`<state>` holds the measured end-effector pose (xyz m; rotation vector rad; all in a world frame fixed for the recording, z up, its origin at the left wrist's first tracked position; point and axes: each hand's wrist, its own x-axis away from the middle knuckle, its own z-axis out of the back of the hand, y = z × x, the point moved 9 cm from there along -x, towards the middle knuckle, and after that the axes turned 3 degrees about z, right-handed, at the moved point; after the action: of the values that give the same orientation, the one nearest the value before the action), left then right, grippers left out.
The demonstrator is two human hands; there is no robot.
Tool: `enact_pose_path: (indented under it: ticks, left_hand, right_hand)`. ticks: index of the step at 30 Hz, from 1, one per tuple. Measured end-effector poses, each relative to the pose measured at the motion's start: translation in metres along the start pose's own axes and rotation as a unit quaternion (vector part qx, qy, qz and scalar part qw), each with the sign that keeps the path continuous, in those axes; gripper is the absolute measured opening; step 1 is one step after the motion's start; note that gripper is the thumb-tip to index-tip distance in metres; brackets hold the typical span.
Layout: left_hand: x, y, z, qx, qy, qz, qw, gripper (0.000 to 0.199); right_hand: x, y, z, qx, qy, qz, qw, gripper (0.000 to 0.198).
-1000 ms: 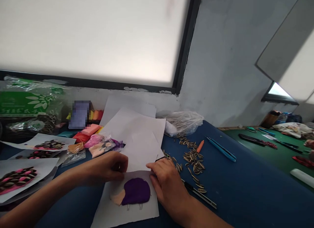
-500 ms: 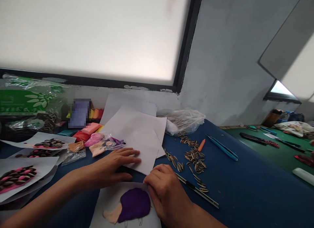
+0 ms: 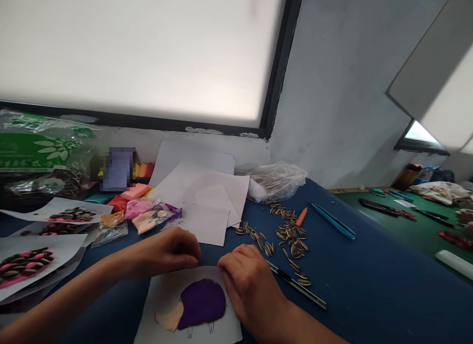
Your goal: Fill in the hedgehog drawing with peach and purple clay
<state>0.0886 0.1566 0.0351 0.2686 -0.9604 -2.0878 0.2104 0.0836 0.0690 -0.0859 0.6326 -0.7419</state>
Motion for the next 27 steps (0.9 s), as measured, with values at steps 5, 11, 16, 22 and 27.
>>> enact_pose_path:
  ticks: [5, 11, 16, 22, 27]
  left_hand:
    - [0.005, -0.002, -0.008, 0.024, -0.066, 0.005, 0.998, 0.015]
    - [0.002, -0.009, -0.014, 0.027, -0.066, 0.022, 0.997, 0.014]
    - [0.003, -0.004, -0.009, 0.062, -0.073, 0.014, 0.995, 0.01]
    - [0.009, 0.005, -0.003, 0.101, -0.099, 0.001, 0.99, 0.019]
    - [0.003, -0.001, -0.01, 0.073, -0.07, 0.03, 0.994, 0.013]
  right_hand:
    - [0.002, 0.0, -0.002, 0.026, -0.003, -0.01, 1.0, 0.023]
    - [0.005, -0.003, -0.003, 0.059, -0.005, -0.012, 0.998, 0.024]
    - [0.006, 0.001, 0.004, 0.027, 0.003, -0.033, 0.999, 0.028]
    - [0.002, 0.006, 0.014, -0.033, 0.019, -0.044, 0.998, 0.02]
    - [0.002, -0.005, 0.016, 0.018, 0.043, 0.006, 0.999, 0.028]
